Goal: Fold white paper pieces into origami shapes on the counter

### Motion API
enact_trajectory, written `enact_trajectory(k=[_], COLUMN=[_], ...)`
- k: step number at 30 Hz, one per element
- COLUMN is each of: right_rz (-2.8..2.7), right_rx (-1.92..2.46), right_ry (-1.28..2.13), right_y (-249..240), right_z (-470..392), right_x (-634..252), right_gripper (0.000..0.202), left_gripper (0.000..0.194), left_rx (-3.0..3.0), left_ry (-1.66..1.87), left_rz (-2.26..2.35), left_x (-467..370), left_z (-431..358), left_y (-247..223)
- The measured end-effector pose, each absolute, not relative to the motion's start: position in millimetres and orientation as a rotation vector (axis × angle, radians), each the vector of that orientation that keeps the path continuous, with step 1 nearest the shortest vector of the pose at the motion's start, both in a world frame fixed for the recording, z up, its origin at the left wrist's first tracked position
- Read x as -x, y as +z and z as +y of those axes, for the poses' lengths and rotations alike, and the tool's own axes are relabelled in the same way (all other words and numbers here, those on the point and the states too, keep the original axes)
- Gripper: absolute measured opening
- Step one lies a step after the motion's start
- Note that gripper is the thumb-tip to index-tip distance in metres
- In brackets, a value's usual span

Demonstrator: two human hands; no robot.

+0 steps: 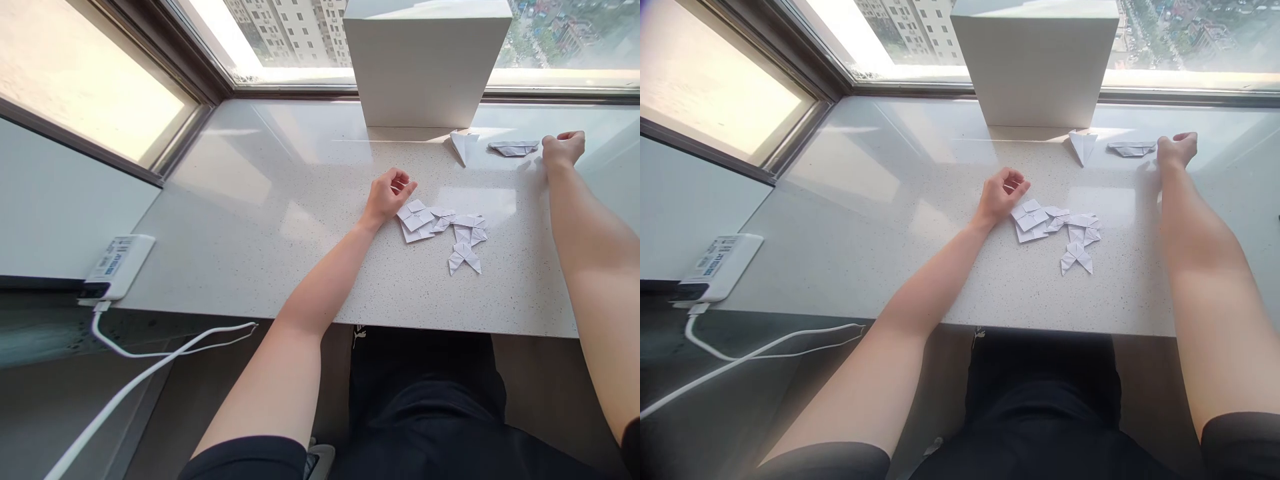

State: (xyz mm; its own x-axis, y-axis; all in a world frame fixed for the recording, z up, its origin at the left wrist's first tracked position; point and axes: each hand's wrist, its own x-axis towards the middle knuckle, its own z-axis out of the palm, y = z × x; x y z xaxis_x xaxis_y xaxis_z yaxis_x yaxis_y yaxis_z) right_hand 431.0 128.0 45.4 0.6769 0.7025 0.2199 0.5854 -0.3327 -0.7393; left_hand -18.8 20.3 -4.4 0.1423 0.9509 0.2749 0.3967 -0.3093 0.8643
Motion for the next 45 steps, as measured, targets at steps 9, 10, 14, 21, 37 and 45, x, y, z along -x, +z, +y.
enact_trajectory(k=[9, 10, 14, 21, 37, 45], right_rz=[-0.87, -0.911, -1.127, -1.43, -2.486, -2.569], right_rx=[1.796, 1.77, 1.639, 1.515, 0.807, 0.78], right_ry=[0.287, 0.323, 0.415, 0.48, 0.51, 0.426], right_y=[24.0, 20.3, 4.2, 4.2, -0.7, -2.3], right_z=[52.2, 44.0, 21.2, 8.3, -55.3, -55.7], right_x=[-376.9, -368.5, -342.6, -342.5, -224.8, -227.3], right_gripper=[0.042, 0.039, 0.034, 0.029, 0.019, 0.027], left_gripper=[0.02, 0.02, 0.023, 0.078, 0.03, 0.035], left_rx=[-1.798, -1.803, -1.843, -2.13, -2.394, -2.459], left_ry=[1.153, 1.153, 1.102, 0.68, 0.575, 0.529], left_rz=[1.29, 1.289, 1.261, 1.166, 1.146, 1.184], left_x=[18.5, 18.2, 22.5, 50.8, 53.0, 47.7], left_z=[26.0, 26.4, 23.3, 1.5, 4.0, 5.8], left_y=[-8.9, -8.6, -4.2, 13.4, 10.1, 11.5])
